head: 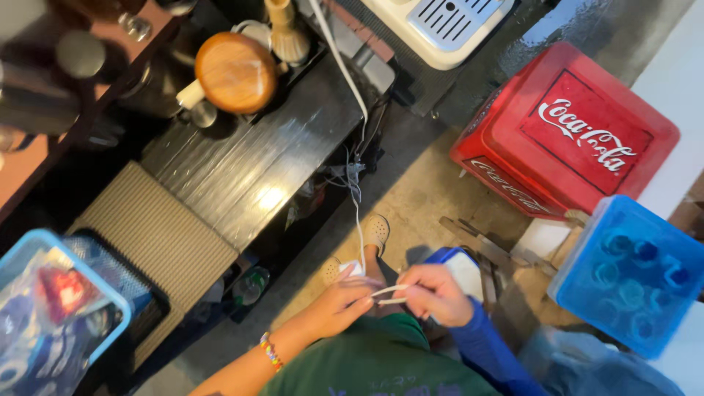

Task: The person organizes items on a service cart, moving a container of straws, a napkin dispenser, and a small appliance. They then wipe a bottle with a cloth and plug in a small lamp.

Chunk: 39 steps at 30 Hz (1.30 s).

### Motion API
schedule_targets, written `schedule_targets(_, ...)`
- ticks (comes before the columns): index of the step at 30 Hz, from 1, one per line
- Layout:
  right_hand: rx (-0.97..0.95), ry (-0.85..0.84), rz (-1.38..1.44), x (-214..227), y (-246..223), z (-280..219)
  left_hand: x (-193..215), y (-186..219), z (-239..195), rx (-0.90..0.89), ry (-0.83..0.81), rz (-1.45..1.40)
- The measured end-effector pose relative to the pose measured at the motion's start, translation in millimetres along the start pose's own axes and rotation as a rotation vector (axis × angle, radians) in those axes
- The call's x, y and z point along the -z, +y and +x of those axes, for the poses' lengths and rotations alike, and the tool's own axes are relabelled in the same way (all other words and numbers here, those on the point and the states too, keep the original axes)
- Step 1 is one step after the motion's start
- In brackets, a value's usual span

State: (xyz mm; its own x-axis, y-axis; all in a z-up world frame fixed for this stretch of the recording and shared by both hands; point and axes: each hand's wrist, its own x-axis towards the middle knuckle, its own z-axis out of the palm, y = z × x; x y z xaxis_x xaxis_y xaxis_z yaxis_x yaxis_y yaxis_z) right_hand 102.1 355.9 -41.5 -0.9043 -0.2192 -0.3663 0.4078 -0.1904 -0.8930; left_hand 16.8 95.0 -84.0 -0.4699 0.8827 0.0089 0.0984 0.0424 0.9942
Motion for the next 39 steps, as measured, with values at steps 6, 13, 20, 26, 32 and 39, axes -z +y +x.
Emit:
schedule_targets(6,0.156,0.172,-0.261,-18,-44,-29,-8,62,-1,-0.148,0.076,0.164)
schedule_targets(13,0.217,0.169,-0.269,-45,-71,-71,-31,99,-14,-0.075,0.114,0.346)
schedule_targets(20,0.206,0.111,-0.329,-49,-66,-85,-46,78,-12,-0.322,0.383,0.382)
schedule_targets(26,0.236,0.295,-0.344,-40,-40,-77,-51,56,-8,-0.228,0.260,0.366)
schedule_targets(32,0.094,0.346,-0.894,-25,13,-62,-53,42,9,-0.122,0.219,0.269)
schedule_targets(39,0.161,0.286,-0.927,-12,76,-48,-61,21,38,-0.019,0.073,0.044)
